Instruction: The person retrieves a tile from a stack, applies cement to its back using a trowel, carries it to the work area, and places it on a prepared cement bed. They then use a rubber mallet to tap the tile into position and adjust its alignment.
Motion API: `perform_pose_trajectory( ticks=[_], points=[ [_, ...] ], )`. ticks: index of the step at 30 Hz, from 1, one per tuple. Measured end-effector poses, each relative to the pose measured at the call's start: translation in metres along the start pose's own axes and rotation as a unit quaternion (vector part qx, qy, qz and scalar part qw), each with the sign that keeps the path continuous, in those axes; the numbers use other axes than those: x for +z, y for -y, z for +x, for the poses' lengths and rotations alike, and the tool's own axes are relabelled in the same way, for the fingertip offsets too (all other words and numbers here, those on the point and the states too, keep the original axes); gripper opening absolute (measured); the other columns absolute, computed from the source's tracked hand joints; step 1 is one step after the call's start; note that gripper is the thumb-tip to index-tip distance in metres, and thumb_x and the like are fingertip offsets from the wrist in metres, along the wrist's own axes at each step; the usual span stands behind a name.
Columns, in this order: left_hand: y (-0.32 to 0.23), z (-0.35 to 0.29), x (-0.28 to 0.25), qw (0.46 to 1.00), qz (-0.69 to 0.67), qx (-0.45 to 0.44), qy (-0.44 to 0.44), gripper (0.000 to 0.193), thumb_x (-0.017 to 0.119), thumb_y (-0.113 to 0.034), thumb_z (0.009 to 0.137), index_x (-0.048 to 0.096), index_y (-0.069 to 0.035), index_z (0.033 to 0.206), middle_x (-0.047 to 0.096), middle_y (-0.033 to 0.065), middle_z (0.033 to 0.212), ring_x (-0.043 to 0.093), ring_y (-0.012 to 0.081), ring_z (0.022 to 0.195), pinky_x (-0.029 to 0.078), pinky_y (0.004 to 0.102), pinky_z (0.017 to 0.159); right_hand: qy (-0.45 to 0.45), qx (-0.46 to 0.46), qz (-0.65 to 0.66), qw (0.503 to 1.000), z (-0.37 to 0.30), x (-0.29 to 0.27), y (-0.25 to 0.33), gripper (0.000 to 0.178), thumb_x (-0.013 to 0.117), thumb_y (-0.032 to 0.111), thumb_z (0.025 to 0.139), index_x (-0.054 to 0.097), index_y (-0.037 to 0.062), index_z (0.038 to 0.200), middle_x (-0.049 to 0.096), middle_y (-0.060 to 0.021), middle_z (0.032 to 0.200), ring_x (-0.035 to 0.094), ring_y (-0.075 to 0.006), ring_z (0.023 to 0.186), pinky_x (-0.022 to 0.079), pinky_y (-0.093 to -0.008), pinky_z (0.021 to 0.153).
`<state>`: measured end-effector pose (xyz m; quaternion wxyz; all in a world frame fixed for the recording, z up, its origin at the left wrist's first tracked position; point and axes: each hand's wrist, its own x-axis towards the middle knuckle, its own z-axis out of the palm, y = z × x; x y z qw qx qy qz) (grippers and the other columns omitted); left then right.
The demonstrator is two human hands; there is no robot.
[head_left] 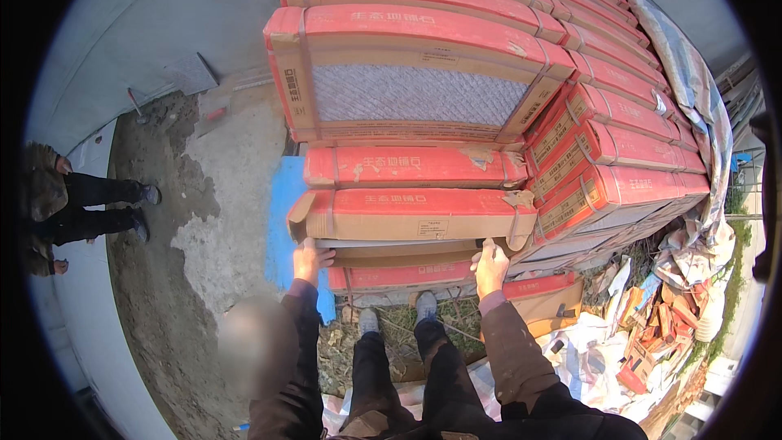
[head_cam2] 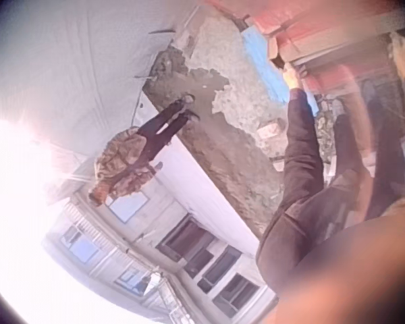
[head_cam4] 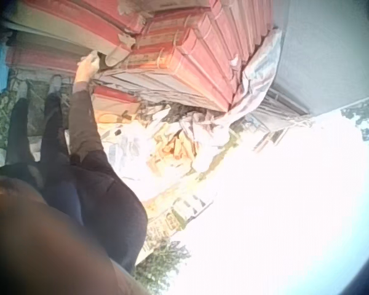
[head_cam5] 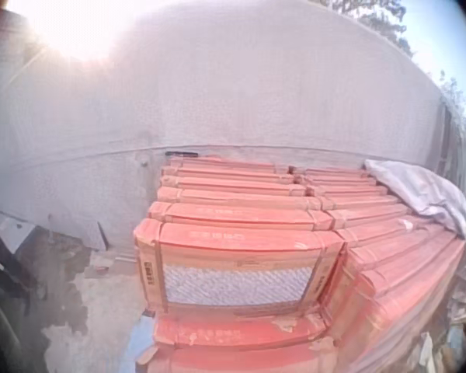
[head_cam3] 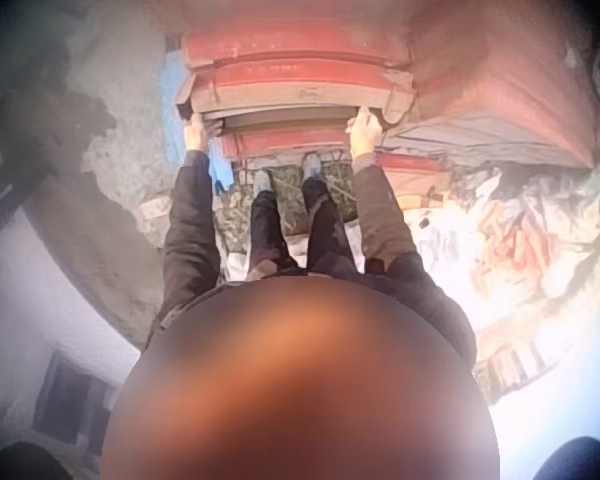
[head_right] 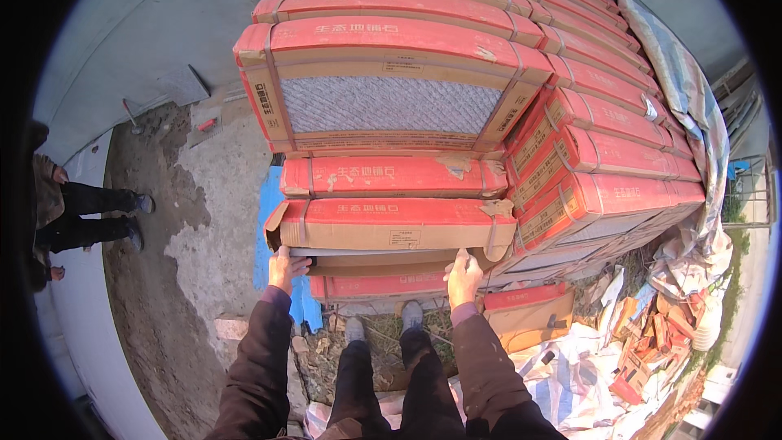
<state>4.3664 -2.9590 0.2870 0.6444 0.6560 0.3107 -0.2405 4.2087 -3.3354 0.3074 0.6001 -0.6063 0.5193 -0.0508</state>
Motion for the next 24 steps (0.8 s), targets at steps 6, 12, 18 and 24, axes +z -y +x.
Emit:
perform_pose_trajectory(
  ticks=[6,12,18,24],
  points=[
    [-0.015,0.023,0.008,0.999,0.047,-0.013,0.020,0.061,0.038,-0.045,0.099,0.051,0.005,0.133,0.069,0.0284,0.106,0.074,0.0358,0.086,0.061,0.0444,0.072,0.337,-0.185,-0.221,0.896,-0.025,0.088,0.231,0.064,0.061,0.029,0.098,0.042,-0.0073,0.147,0.070,-0.0197,0.088,0.065,-0.0177,0.063,0.053,-0.0351,0.058],
    [-0.028,0.037,0.005,0.994,0.092,-0.062,-0.014,0.062,0.050,-0.048,0.094,0.055,0.005,0.126,0.069,0.0284,0.101,0.073,0.0390,0.081,0.061,0.0506,0.068,0.210,-0.539,0.066,0.813,-0.001,0.082,0.404,0.043,0.060,0.035,0.102,0.062,-0.0043,0.119,0.069,-0.0084,0.080,0.065,-0.0132,0.066,0.052,-0.0287,0.065],
    [-0.022,0.038,0.014,0.995,0.099,-0.035,-0.008,0.046,0.053,-0.027,0.096,0.049,0.003,0.131,0.067,0.0278,0.099,0.074,0.0385,0.074,0.063,0.0467,0.063,0.117,-0.045,-0.092,0.988,-0.016,0.013,0.134,0.055,0.064,0.051,0.097,0.066,-0.0025,0.112,0.070,-0.0093,0.088,0.068,-0.0155,0.065,0.047,-0.0272,0.053],
    [-0.028,0.031,0.024,0.998,0.051,-0.040,-0.002,0.043,0.044,-0.017,0.096,0.049,0.009,0.130,0.065,0.0273,0.102,0.073,0.0381,0.074,0.064,0.0379,0.063,0.206,0.208,0.199,0.935,0.041,0.007,-0.004,0.087,0.066,0.062,0.093,0.045,-0.0084,0.139,0.068,-0.0157,0.115,0.069,-0.0231,0.089,0.051,-0.0324,0.063]
  ],
)
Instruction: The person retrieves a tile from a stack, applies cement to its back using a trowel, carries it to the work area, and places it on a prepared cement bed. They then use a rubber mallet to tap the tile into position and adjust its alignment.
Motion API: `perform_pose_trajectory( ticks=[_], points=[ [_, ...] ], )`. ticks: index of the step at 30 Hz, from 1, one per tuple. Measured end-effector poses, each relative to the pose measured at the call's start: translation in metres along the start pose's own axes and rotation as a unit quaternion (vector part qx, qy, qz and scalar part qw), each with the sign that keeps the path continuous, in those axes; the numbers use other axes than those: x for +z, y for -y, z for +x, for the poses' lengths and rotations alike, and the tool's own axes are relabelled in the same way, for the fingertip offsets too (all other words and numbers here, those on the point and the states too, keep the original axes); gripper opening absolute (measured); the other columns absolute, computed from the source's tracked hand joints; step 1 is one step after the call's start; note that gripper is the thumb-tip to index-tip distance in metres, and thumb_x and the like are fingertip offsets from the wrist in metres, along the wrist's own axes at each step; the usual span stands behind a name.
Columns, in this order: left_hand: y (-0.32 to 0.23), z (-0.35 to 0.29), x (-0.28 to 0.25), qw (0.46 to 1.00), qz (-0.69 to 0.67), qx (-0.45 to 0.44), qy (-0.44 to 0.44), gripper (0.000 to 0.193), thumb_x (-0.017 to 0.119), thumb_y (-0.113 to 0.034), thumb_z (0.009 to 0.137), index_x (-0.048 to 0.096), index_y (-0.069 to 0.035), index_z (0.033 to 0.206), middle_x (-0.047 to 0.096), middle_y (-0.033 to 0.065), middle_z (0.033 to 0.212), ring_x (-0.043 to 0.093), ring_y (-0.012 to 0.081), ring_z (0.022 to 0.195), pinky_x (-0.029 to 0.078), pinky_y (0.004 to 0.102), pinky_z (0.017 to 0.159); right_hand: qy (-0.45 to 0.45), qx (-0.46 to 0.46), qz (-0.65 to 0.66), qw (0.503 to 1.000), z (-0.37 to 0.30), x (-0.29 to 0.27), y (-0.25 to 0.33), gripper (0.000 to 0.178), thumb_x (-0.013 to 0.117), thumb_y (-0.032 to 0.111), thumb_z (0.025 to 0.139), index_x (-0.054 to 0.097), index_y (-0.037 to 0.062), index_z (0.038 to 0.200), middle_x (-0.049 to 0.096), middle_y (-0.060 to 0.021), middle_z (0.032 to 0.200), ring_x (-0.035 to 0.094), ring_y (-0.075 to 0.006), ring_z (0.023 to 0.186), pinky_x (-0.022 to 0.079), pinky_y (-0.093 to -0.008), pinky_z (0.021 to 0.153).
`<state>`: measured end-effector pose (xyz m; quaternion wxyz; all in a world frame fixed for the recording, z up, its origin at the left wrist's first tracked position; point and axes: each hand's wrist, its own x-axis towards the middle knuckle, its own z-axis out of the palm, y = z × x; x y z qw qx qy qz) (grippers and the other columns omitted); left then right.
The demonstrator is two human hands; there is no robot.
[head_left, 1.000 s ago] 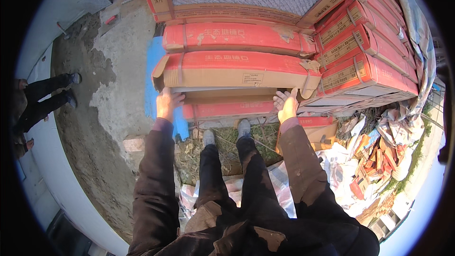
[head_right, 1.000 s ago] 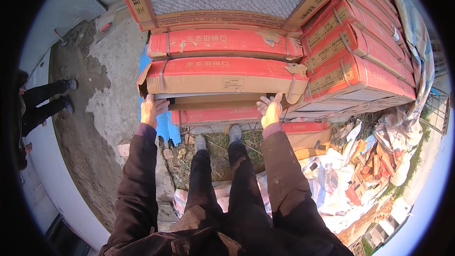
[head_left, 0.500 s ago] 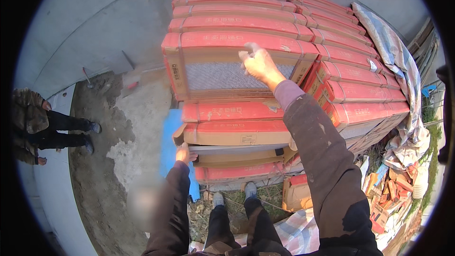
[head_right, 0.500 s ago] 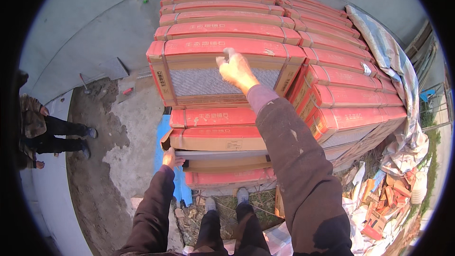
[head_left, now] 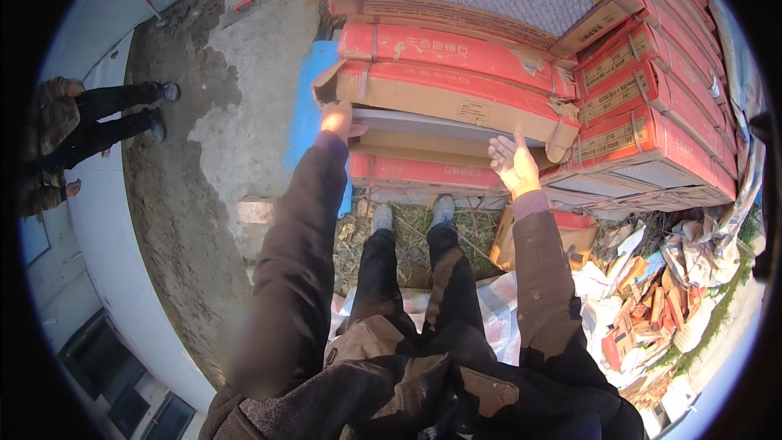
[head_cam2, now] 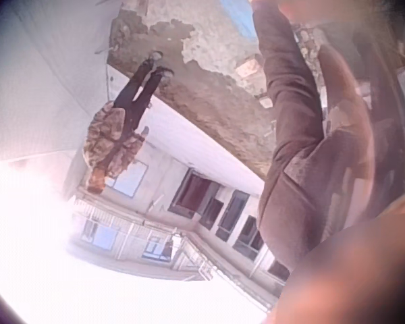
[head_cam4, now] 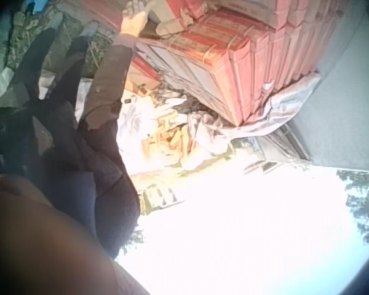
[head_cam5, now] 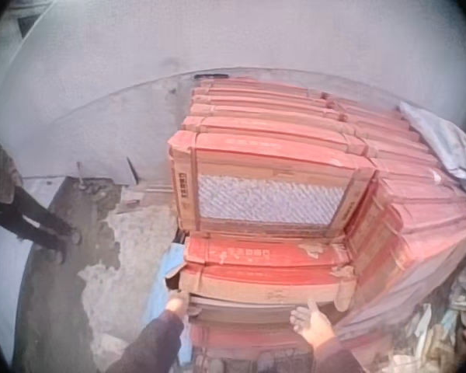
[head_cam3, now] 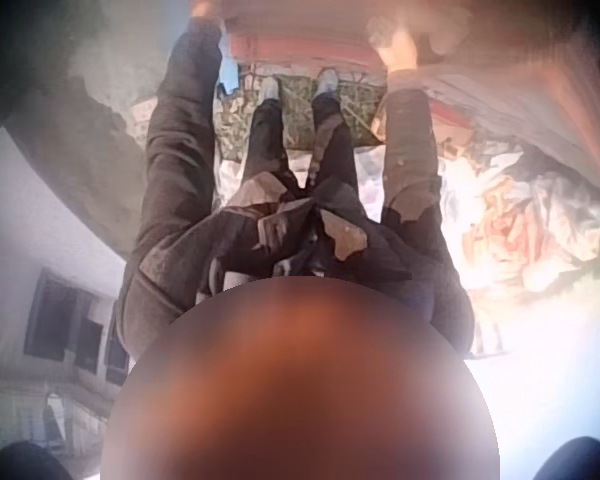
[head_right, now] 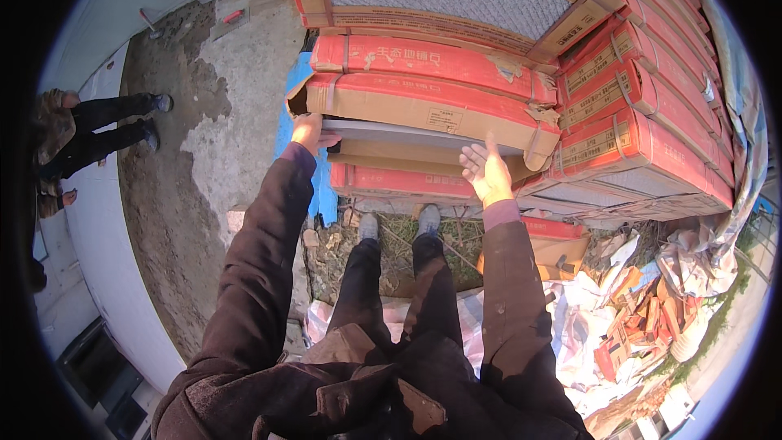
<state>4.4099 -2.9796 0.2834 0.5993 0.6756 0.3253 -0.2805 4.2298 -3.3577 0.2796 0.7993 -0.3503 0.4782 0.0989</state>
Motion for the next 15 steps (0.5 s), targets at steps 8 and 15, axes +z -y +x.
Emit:
perform_pose_trajectory(
  ticks=[8,15],
  points=[
    [-0.002,-0.001,-0.001,1.000,-0.002,0.021,0.008,0.042,0.043,-0.021,0.100,0.047,0.014,0.122,0.065,0.0318,0.109,0.074,0.0426,0.080,0.066,0.0434,0.069,0.071,-0.111,0.063,0.989,0.013,0.055,0.087,0.043,0.069,0.034,0.098,0.055,0.0037,0.125,0.066,-0.0092,0.114,0.063,-0.0189,0.086,0.045,-0.0292,0.064],
    [-0.006,0.000,0.004,1.000,-0.011,0.009,0.004,0.038,0.045,-0.009,0.096,0.052,0.014,0.124,0.064,0.0274,0.114,0.074,0.0409,0.081,0.066,0.0372,0.070,0.082,-0.017,-0.323,0.943,-0.027,0.041,0.004,0.040,0.069,0.033,0.099,0.065,-0.0013,0.119,0.073,-0.0115,0.092,0.069,-0.0166,0.069,0.046,-0.0243,0.052]
  ],
)
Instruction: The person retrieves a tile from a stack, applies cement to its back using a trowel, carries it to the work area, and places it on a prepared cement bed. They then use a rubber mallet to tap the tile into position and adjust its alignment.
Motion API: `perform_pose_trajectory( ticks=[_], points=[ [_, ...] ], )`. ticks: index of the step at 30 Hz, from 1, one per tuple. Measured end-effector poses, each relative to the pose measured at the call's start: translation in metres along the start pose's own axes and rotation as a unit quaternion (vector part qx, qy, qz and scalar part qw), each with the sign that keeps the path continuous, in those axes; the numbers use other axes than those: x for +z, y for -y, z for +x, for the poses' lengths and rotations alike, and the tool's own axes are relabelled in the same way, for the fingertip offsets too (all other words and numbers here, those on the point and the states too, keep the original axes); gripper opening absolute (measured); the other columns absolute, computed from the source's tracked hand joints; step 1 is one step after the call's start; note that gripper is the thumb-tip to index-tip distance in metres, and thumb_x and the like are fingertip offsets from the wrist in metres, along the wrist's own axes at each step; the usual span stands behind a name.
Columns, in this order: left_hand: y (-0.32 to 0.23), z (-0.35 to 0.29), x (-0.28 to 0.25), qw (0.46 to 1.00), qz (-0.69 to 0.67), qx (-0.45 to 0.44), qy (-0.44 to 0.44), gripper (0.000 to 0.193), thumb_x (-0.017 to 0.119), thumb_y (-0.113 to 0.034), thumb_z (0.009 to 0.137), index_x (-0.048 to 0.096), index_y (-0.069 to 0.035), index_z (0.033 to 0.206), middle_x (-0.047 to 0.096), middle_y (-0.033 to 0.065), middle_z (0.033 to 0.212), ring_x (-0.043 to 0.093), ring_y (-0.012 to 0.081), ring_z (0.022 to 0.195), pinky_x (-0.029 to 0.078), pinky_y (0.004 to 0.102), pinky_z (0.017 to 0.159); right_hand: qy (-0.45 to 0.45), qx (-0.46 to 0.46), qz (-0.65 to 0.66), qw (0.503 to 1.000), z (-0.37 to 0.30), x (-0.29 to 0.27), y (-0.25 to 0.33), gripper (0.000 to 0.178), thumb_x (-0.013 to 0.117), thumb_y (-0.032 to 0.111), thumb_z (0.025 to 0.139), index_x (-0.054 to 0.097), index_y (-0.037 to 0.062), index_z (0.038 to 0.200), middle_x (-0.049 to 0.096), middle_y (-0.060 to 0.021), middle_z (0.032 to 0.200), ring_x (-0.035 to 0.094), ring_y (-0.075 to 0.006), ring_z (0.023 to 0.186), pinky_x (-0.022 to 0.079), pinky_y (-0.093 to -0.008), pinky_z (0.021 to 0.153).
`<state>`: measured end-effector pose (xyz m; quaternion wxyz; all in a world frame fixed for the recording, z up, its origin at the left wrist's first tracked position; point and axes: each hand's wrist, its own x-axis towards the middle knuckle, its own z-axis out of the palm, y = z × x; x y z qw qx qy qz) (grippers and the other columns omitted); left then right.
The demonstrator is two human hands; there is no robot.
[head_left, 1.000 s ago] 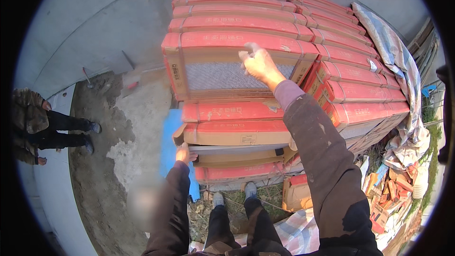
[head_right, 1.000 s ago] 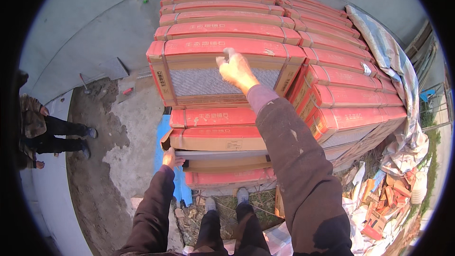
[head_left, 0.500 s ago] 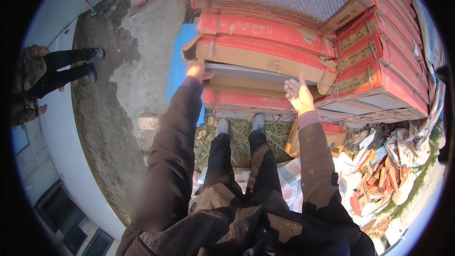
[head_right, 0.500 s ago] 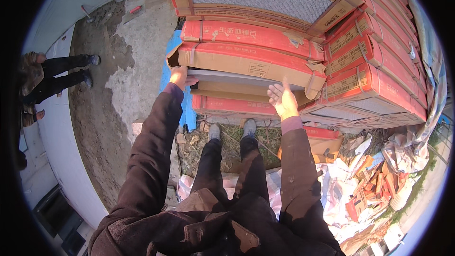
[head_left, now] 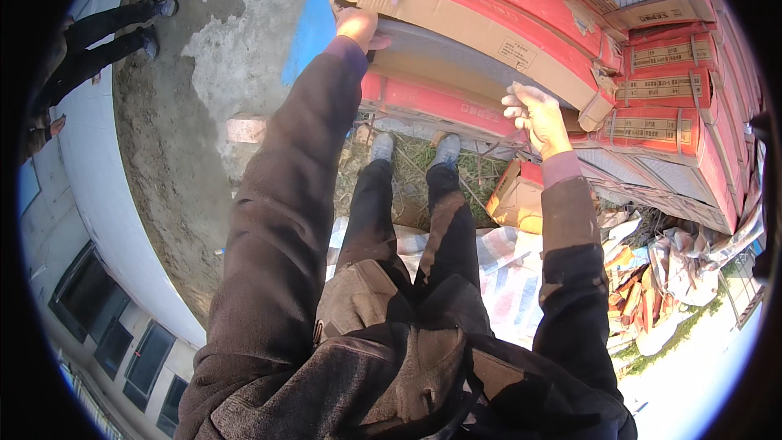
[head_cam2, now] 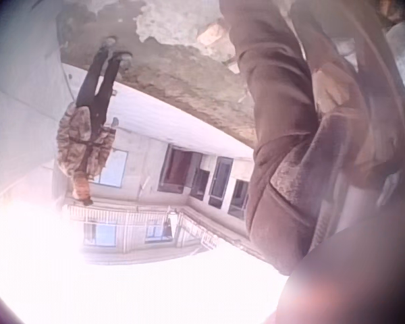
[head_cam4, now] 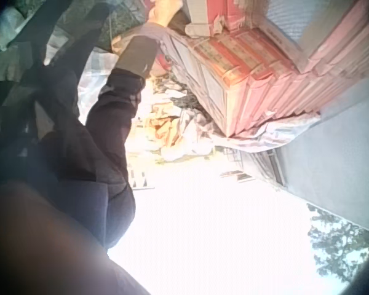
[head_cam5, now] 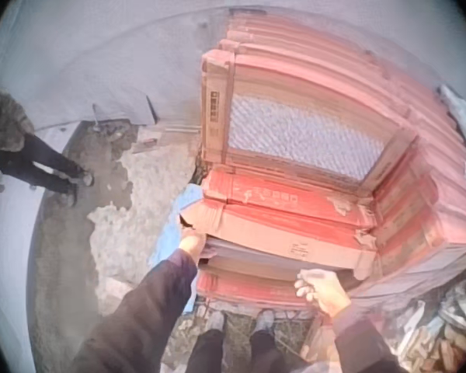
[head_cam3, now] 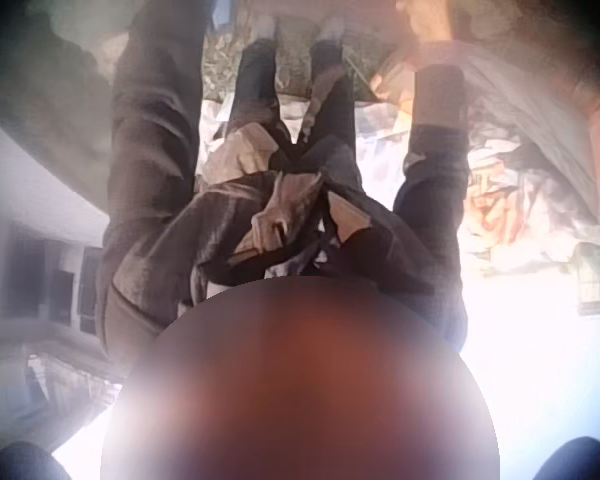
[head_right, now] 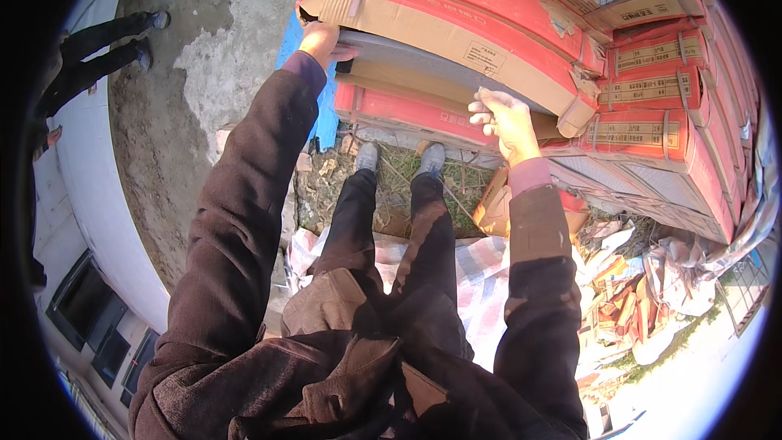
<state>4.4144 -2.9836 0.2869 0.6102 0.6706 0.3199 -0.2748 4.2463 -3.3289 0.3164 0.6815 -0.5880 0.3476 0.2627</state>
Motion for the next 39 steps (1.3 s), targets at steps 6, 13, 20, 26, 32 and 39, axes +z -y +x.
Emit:
perform_pose_trajectory(
  ticks=[6,13,20,26,32,39],
  points=[
    [0.004,-0.006,-0.002,0.999,0.007,0.038,0.013,0.041,0.040,-0.012,0.099,0.047,0.009,0.132,0.064,0.0295,0.117,0.074,0.0425,0.086,0.065,0.0446,0.075,-0.236,-0.034,0.205,0.949,0.038,-0.056,-0.047,0.047,0.059,0.047,0.103,0.054,0.0037,0.123,0.072,-0.0125,0.094,0.070,-0.0204,0.070,0.051,-0.0322,0.053],
    [0.024,-0.025,-0.012,0.999,-0.029,0.026,0.024,0.040,0.046,-0.015,0.097,0.046,0.015,0.124,0.060,0.0289,0.121,0.075,0.0396,0.079,0.064,0.0387,0.073,-0.204,-0.034,0.306,0.929,0.056,-0.073,-0.058,0.051,0.062,0.048,0.101,0.050,0.0044,0.124,0.063,-0.0123,0.099,0.059,-0.0201,0.073,0.048,-0.0333,0.060],
    [0.023,-0.042,-0.014,0.999,-0.004,0.019,0.033,0.041,0.041,-0.021,0.100,0.051,0.011,0.124,0.065,0.0267,0.116,0.075,0.0379,0.084,0.064,0.0401,0.071,-0.185,-0.015,0.294,0.938,0.026,-0.068,-0.084,0.045,0.062,0.036,0.102,0.052,0.0028,0.130,0.068,-0.0140,0.096,0.061,-0.0203,0.069,0.047,-0.0302,0.058],
    [0.013,-0.040,-0.009,0.999,0.003,0.022,0.029,0.044,0.044,-0.021,0.097,0.047,0.016,0.122,0.065,0.0297,0.109,0.074,0.0390,0.080,0.064,0.0405,0.070,-0.048,0.152,-0.014,0.987,0.016,0.024,-0.217,0.043,0.066,0.032,0.097,0.060,0.0032,0.128,0.070,-0.0166,0.118,0.070,-0.0252,0.098,0.052,-0.0341,0.067],
    [0.020,-0.043,-0.014,0.995,0.071,0.064,0.031,0.047,0.045,-0.026,0.099,0.052,0.012,0.124,0.070,0.0264,0.106,0.076,0.0330,0.083,0.062,0.0350,0.069,-0.154,-0.192,-0.595,0.765,0.117,0.087,-0.283,0.044,0.066,0.017,0.082,0.057,0.0022,0.122,0.058,-0.0173,0.119,0.056,-0.0374,0.114,0.049,-0.0497,0.091],
    [0.025,-0.042,-0.019,0.993,0.092,0.061,0.045,0.045,0.045,-0.029,0.101,0.057,0.008,0.125,0.071,0.0259,0.105,0.077,0.0326,0.087,0.060,0.0347,0.073,-0.132,-0.212,-0.566,0.786,0.114,0.080,-0.280,0.038,0.065,0.012,0.081,0.061,0.0010,0.117,0.061,-0.0173,0.115,0.058,-0.0379,0.112,0.051,-0.0469,0.090]
  ],
)
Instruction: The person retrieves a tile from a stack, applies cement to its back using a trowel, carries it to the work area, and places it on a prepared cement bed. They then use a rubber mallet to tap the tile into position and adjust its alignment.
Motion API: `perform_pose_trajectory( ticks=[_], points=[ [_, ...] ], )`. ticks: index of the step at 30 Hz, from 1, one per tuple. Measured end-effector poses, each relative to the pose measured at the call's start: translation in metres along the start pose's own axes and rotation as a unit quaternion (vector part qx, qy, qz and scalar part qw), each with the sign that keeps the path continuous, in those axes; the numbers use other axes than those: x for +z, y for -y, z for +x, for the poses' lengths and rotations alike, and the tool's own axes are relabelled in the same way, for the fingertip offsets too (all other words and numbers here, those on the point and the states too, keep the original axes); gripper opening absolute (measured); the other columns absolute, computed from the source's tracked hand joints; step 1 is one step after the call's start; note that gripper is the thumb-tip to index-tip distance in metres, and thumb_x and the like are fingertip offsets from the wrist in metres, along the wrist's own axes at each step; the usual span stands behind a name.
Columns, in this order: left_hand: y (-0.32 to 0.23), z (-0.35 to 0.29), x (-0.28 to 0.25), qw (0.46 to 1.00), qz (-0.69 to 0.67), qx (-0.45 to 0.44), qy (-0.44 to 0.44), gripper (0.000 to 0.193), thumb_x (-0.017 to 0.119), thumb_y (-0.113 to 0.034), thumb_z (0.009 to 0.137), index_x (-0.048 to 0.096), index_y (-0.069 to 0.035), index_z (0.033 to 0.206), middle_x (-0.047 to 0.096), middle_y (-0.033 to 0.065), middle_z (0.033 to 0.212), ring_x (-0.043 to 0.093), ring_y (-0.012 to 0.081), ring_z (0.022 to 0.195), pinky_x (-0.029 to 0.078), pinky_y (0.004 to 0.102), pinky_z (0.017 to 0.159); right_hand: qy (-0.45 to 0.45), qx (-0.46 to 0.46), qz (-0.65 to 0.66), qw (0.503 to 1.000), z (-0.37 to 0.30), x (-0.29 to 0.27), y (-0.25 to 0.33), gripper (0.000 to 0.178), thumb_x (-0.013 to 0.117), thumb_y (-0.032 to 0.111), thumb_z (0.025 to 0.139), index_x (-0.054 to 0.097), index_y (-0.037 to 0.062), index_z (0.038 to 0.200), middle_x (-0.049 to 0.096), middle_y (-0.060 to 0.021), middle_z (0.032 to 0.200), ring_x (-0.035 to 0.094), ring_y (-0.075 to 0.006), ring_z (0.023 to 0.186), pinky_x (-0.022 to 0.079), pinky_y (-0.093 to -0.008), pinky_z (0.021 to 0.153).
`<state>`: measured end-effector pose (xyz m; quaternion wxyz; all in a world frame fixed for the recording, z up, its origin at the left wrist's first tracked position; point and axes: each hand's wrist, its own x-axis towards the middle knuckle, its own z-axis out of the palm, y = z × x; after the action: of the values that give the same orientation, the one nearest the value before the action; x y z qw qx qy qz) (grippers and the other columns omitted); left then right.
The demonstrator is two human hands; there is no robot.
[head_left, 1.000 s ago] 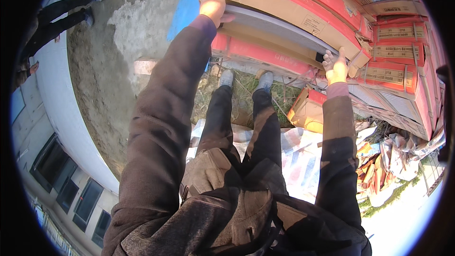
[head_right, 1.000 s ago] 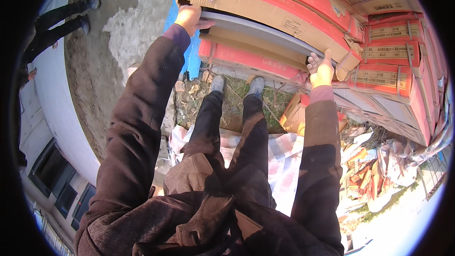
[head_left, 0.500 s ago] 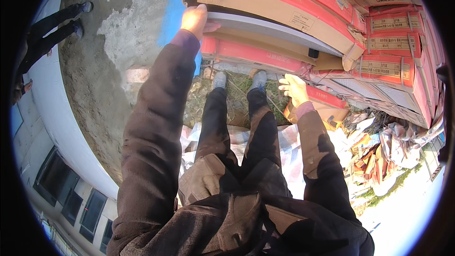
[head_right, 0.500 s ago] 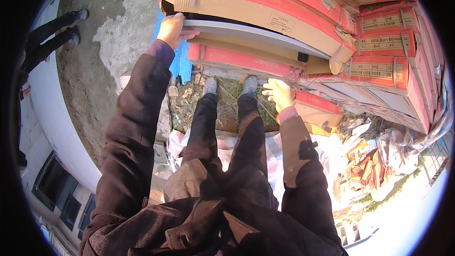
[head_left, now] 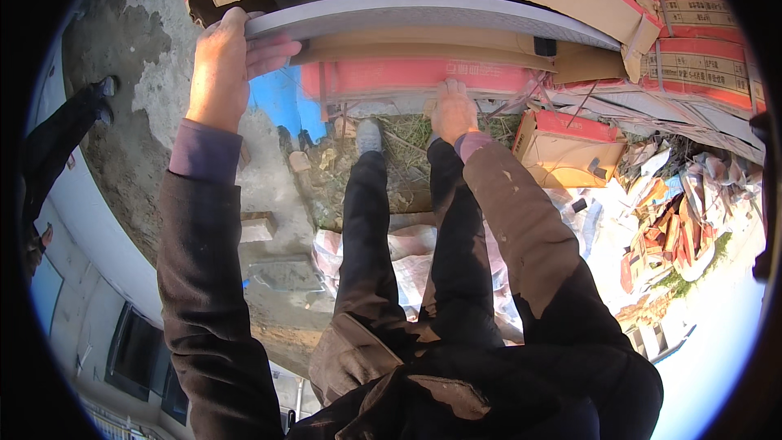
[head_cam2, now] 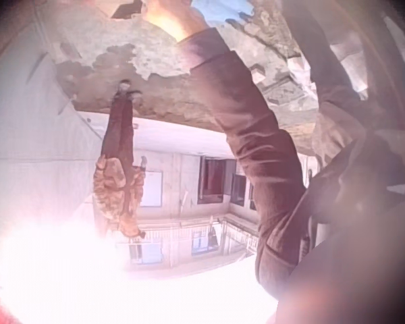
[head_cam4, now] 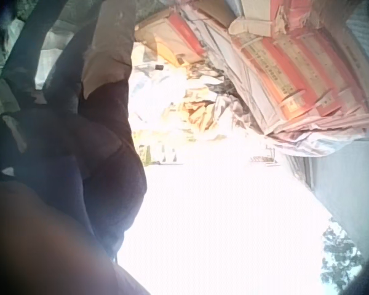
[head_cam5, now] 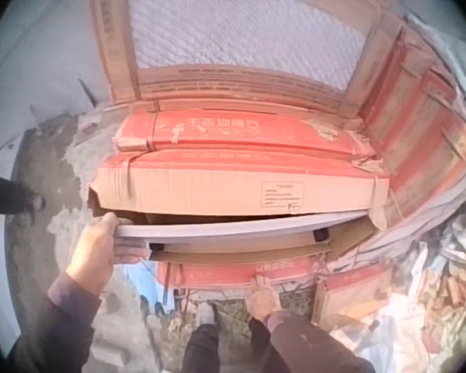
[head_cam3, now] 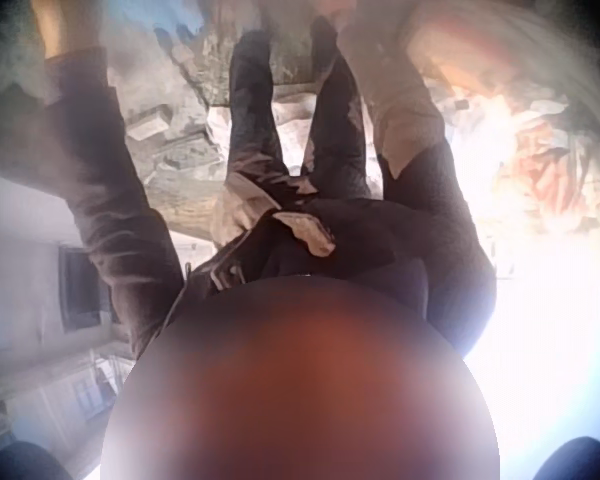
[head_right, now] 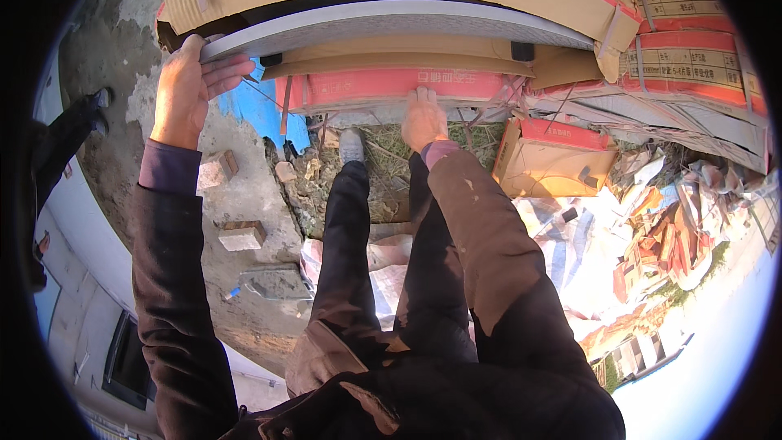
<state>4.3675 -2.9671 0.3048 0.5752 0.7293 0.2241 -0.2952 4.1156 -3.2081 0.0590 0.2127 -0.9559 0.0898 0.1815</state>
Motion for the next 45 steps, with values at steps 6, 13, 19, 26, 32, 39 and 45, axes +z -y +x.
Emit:
perform_pose_trajectory(
  ticks=[6,13,19,26,32,39,45],
  points=[
    [-0.008,-0.006,0.005,1.000,-0.019,-0.021,-0.001,0.044,0.044,-0.027,0.100,0.055,0.008,0.125,0.071,0.0266,0.102,0.076,0.0340,0.083,0.061,0.0375,0.070,-0.111,0.289,0.581,0.753,0.002,-0.108,-0.008,0.044,0.059,0.036,0.103,0.061,-0.0025,0.125,0.071,-0.0118,0.099,0.072,-0.0193,0.083,0.052,-0.0311,0.063],
    [0.011,-0.026,0.003,0.996,-0.086,-0.025,-0.008,0.038,0.046,-0.023,0.101,0.054,0.010,0.118,0.069,0.0238,0.102,0.076,0.0339,0.082,0.059,0.0375,0.066,-0.269,0.272,0.687,0.618,-0.006,-0.245,-0.043,0.051,0.060,0.044,0.102,0.055,-0.0033,0.122,0.069,-0.0130,0.088,0.066,-0.0186,0.065,0.048,-0.0284,0.051],
    [0.027,-0.040,0.005,0.994,-0.107,-0.021,-0.022,0.040,0.044,-0.027,0.106,0.052,0.007,0.126,0.068,0.0224,0.103,0.076,0.0320,0.081,0.064,0.0387,0.068,-0.166,0.355,0.698,0.599,0.003,-0.272,-0.054,0.040,0.066,0.033,0.098,0.056,0.0036,0.123,0.065,-0.0121,0.089,0.058,-0.0177,0.058,0.043,-0.0309,0.045],
    [0.042,-0.061,0.015,0.986,-0.154,-0.026,-0.055,0.026,0.050,-0.024,0.105,0.056,0.000,0.114,0.071,0.0176,0.099,0.076,0.0287,0.074,0.061,0.0330,0.060,-0.074,0.454,0.646,0.610,0.022,-0.274,-0.072,0.025,0.066,0.029,0.094,0.058,0.0081,0.106,0.052,-0.0059,0.073,0.048,-0.0164,0.052,0.031,-0.0310,0.042],
    [0.040,-0.077,0.027,0.976,-0.179,-0.039,-0.119,0.035,0.045,-0.018,0.105,0.052,0.008,0.127,0.069,0.0217,0.099,0.075,0.0298,0.070,0.061,0.0338,0.055,-0.001,0.487,0.669,0.562,0.032,-0.273,-0.081,0.018,0.065,0.027,0.094,0.052,0.0145,0.096,0.049,-0.0035,0.065,0.038,-0.0143,0.043,0.022,-0.0303,0.043],
    [0.025,-0.119,0.012,0.973,-0.185,-0.018,-0.136,0.039,0.043,-0.015,0.103,0.050,0.010,0.132,0.071,0.0240,0.101,0.073,0.0272,0.063,0.057,0.0315,0.049,0.022,0.446,0.705,0.551,0.021,-0.276,-0.071,0.025,0.070,0.025,0.091,0.049,0.0147,0.100,0.046,-0.0047,0.066,0.039,-0.0154,0.044,0.023,-0.0305,0.043],
    [0.029,-0.202,-0.023,0.952,-0.223,0.005,-0.208,0.038,0.045,-0.014,0.103,0.056,0.007,0.132,0.072,0.0185,0.104,0.074,0.0236,0.069,0.060,0.0281,0.053,0.015,0.424,0.696,0.580,-0.020,-0.287,-0.023,0.034,0.074,0.032,0.089,0.054,0.0140,0.110,0.048,-0.0059,0.074,0.038,-0.0158,0.045,0.028,-0.0295,0.044]
  ],
)
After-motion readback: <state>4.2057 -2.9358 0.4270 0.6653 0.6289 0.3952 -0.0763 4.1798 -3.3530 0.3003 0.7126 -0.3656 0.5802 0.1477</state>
